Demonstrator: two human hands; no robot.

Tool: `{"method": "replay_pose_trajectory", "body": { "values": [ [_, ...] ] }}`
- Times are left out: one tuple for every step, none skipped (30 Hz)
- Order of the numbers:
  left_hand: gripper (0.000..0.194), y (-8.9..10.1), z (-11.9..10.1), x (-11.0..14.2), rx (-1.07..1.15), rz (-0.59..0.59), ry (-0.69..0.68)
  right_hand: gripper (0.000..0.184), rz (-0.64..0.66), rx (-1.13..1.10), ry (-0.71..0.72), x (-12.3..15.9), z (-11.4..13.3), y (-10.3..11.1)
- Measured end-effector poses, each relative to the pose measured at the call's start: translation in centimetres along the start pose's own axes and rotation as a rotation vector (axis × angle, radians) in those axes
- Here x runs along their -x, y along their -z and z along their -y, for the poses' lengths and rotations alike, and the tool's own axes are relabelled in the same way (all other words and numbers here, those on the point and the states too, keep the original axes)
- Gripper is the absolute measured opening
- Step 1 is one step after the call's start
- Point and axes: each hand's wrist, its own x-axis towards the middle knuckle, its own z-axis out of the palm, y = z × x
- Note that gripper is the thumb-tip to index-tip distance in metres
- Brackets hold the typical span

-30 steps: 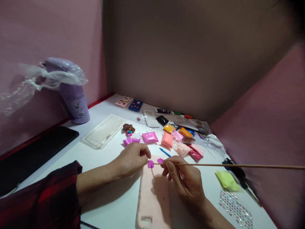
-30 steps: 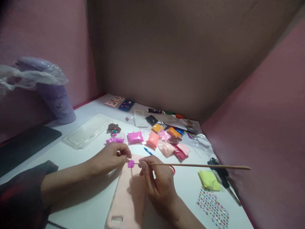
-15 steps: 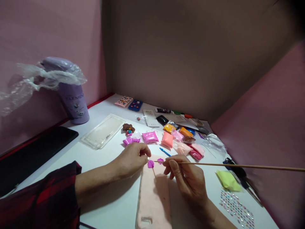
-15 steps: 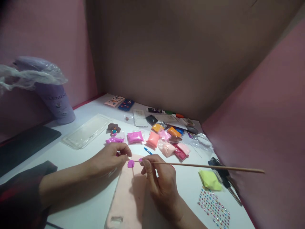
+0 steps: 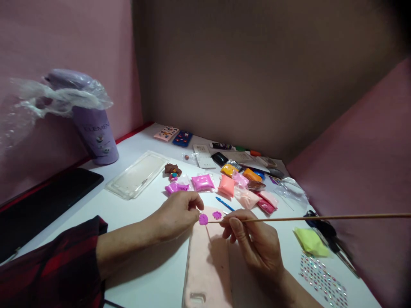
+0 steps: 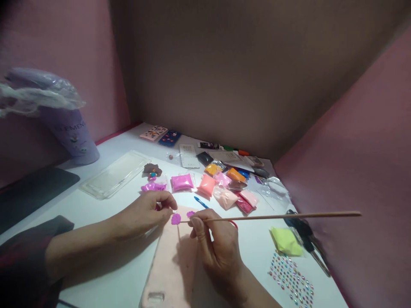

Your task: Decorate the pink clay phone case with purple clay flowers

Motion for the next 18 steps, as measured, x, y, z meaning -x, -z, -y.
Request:
{"method": "replay_pose_trajectory", "body": {
  "values": [
    [0.017, 0.04, -0.13, 0.02, -0.002, 0.003, 0.007, 0.016, 0.002, 0.003, 0.002, 0.00, 0.01, 0.00],
    [0.017, 0.07, -0.24, 0.04, -0.003, 0.006, 0.014, 0.016, 0.004, 0.006, 0.002, 0.00, 0.01, -0.01],
    [0.017, 0.09, -0.32, 0.05, -0.005, 0.008, 0.019, 0.016, 0.005, 0.009, 0.001, 0.00, 0.00, -0.01],
    [0.017, 0.09, -0.35, 0.06, -0.007, 0.011, 0.020, 0.016, 0.006, 0.010, 0.000, 0.00, -0.02, -0.02],
    [0.017, 0.08, -0.33, 0.06, -0.009, 0.007, 0.016, 0.016, 0.007, 0.010, -0.002, 0.01, -0.05, -0.03],
    [0.017, 0.06, -0.27, 0.05, -0.010, 0.001, 0.009, 0.016, 0.007, 0.008, -0.002, 0.01, -0.09, -0.04],
    [0.017, 0.03, -0.17, 0.03, -0.009, -0.004, -0.001, 0.016, 0.006, 0.006, -0.001, 0.02, -0.12, -0.06],
    [0.017, -0.02, -0.06, 0.00, -0.012, -0.016, -0.011, 0.016, 0.005, 0.003, 0.002, 0.02, -0.15, -0.07],
    [0.016, -0.06, 0.05, -0.02, -0.010, -0.015, -0.018, 0.016, 0.006, 0.002, 0.005, 0.03, -0.16, -0.08],
    [0.016, -0.09, 0.13, -0.04, -0.009, -0.016, -0.022, 0.015, 0.008, 0.002, 0.006, 0.05, -0.16, -0.09],
    [0.016, -0.11, 0.18, -0.05, -0.008, -0.018, -0.021, 0.015, 0.011, 0.003, 0.005, 0.05, -0.14, -0.09],
    [0.016, -0.12, 0.19, -0.04, -0.008, -0.015, -0.019, 0.015, 0.016, 0.004, 0.005, 0.06, -0.12, -0.10],
    [0.016, -0.11, 0.17, -0.02, -0.009, -0.013, -0.014, 0.015, 0.020, 0.006, 0.003, 0.06, -0.09, -0.10],
    [0.016, -0.08, 0.12, 0.01, -0.010, -0.012, -0.009, 0.015, 0.024, 0.008, 0.002, 0.06, -0.05, -0.10],
    [0.016, -0.06, 0.06, 0.05, -0.011, -0.009, -0.004, 0.015, 0.027, 0.009, 0.001, 0.04, -0.02, -0.10],
    [0.016, -0.03, -0.01, 0.07, -0.010, -0.004, -0.002, 0.016, 0.029, 0.010, 0.001, 0.03, 0.01, -0.10],
    [0.016, 0.00, -0.06, 0.09, -0.009, -0.008, -0.001, 0.016, 0.033, 0.011, -0.001, 0.01, 0.02, -0.09],
    [0.017, 0.02, -0.11, 0.10, -0.005, 0.005, 0.004, 0.016, 0.037, 0.011, -0.003, -0.01, 0.03, -0.09]
  ]
}}
